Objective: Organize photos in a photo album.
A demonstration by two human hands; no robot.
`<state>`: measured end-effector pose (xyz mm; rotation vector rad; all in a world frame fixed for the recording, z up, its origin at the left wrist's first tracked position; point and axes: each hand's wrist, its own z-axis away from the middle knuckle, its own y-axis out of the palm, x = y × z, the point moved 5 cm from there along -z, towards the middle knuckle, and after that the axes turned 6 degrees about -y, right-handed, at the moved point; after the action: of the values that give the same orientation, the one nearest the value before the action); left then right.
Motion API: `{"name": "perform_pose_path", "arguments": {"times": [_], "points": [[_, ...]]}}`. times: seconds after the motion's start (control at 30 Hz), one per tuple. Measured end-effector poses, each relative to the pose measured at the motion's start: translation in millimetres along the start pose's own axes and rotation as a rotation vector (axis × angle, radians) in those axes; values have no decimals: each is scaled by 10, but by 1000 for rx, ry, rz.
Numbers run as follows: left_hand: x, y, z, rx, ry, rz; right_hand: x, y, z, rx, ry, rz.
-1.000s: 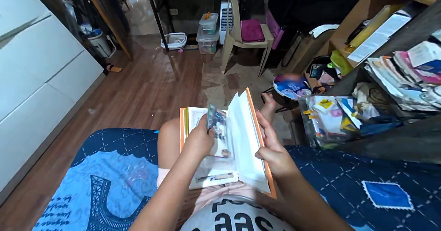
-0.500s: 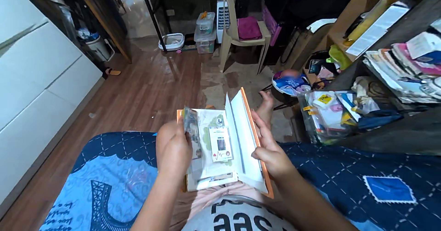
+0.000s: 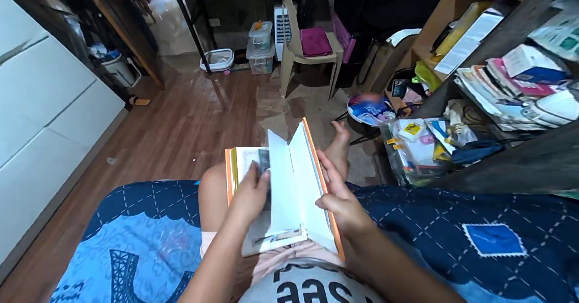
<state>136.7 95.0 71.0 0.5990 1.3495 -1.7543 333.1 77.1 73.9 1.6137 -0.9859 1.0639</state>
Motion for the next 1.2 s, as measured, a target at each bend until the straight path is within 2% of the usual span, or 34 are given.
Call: {"name": "perform_pose_path", "arguments": {"times": [0.07, 0.1, 0.17, 0.23, 0.3, 0.37, 0.43, 0.53, 0.63, 0.7, 0.8, 0.9, 0.93, 1.0, 1.07, 1.2], "points": [[119, -347, 78, -295, 174, -189, -102, 77, 11, 168, -107, 41], [255, -489, 88, -391, 190, -218, -171, 142, 18, 286, -148, 92], [575, -641, 77, -426, 75, -203, -297, 275, 34, 433, -34, 282], [801, -601, 34, -321, -26, -179, -533, 254, -12, 352, 154, 649], [751, -441, 61, -289, 10, -285, -878, 74, -34, 182, 266, 897], [586, -274, 159, -327, 23, -439, -1162, -71, 33, 45, 249, 833], [392, -201, 278, -379, 99, -427, -1141, -86, 70, -44, 250, 659], [205, -145, 510, -315, 217, -167, -988, -117, 150, -197, 274, 207], [274, -29, 581, -153, 171, 252, -858, -284, 195, -298, 217, -22], [317, 4, 555, -64, 300, 392, -608, -362, 201, -295, 120, -10], [297, -110, 555, -54, 523, 422, -199, -348, 114, -238, -130, 66], [330, -254, 526, -67, 586, 447, -50, -238, -37, -145, -308, 129], [389, -272, 480, -73, 566, 440, -112, -216, -98, -103, -292, 151], [569, -217, 349, -45, 484, 438, -327, -191, -159, -51, -135, 193], [692, -114, 219, -25, 415, 435, -547, -234, -173, -69, 12, 190], [608, -27, 56, -119, 354, 355, -752, -366, -235, -141, 92, 152]]}}
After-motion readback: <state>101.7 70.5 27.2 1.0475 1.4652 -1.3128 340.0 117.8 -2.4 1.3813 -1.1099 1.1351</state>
